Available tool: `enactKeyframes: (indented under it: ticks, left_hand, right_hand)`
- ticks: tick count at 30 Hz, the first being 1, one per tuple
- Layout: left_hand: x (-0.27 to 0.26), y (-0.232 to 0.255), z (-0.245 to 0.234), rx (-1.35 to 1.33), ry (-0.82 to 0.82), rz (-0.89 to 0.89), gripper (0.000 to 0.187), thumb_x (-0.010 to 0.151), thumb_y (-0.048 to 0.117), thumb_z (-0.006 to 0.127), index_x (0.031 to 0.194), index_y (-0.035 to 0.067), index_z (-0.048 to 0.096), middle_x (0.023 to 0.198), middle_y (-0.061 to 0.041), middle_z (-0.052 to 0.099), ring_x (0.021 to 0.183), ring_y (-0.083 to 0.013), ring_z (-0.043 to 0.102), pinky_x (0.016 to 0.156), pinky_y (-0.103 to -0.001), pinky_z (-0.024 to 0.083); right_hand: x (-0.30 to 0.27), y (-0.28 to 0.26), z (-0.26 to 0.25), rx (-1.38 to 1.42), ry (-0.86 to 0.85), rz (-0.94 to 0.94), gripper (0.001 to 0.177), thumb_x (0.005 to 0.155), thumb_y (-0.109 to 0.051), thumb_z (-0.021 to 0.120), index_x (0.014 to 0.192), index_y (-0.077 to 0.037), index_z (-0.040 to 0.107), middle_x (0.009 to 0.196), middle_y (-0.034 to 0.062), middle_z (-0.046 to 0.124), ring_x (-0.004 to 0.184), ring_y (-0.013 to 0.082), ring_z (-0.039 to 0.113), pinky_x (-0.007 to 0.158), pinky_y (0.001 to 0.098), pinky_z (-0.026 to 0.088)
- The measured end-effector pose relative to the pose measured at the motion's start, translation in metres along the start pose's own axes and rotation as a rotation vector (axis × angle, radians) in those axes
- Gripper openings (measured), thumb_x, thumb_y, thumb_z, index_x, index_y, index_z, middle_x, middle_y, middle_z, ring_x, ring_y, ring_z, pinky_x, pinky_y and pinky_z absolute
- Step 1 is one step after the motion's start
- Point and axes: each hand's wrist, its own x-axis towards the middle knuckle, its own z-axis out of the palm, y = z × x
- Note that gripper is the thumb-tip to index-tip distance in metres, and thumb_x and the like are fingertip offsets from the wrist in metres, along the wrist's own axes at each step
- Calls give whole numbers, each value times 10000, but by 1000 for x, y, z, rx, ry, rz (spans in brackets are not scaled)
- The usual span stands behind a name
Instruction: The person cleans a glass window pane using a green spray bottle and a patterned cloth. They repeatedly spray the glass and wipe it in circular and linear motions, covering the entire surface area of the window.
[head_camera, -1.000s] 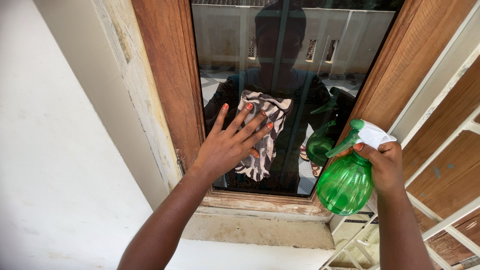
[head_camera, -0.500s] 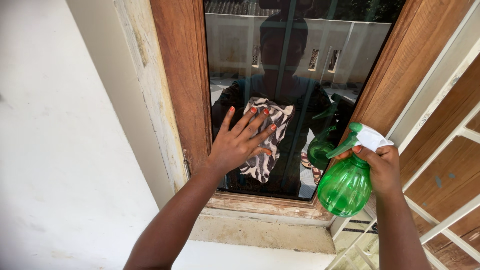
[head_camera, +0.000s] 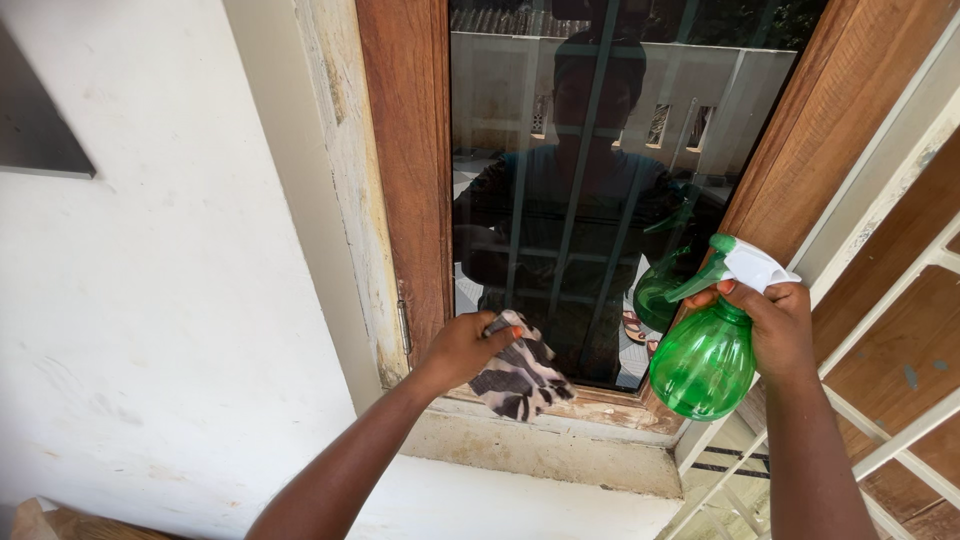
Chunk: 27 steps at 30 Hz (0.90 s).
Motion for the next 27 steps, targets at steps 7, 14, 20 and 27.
enactKeyframes:
  ticks: [7, 14, 20, 27]
  left_hand:
    - [-16, -19, -8, -607, 1018, 588, 196, 1080, 170, 561, 1204, 48, 471, 1144, -172, 663, 971, -186, 731, 735, -225, 634]
    - [36, 16, 28, 1016, 886, 799, 271, 1000, 219, 658, 1235, 105, 587, 1657, -206, 370, 1546, -346, 381, 1236, -498, 405]
    - [59, 3, 34, 694, 732, 892, 518, 981, 541, 582, 1121, 48, 654, 1600, -258, 338, 1500, -410, 328, 1202, -571, 278]
    - [112, -15, 54, 1011, 932, 771, 718, 1057, 658, 481, 1612, 230, 330, 1715, -193, 251, 1614, -339, 181, 1288, -651, 114]
  right_hand:
    - [-1, -4, 4, -29, -4, 24, 129, 989, -26, 632, 969, 84, 697, 893, 201, 740, 782, 295, 737, 716, 419, 620]
    - [0, -2, 0, -19, -9, 18, 138, 973, -27, 622, 981, 89, 697, 894, 200, 747, 808, 284, 748, 731, 423, 631]
    - [4, 1, -5, -58, -11, 26, 166, 964, -39, 637, 1000, 109, 703, 890, 203, 750, 808, 284, 746, 731, 417, 629]
    - [3, 3, -7, -50, -45, -2, 157, 969, -45, 641, 1017, 90, 705, 915, 186, 751, 841, 261, 749, 765, 398, 631]
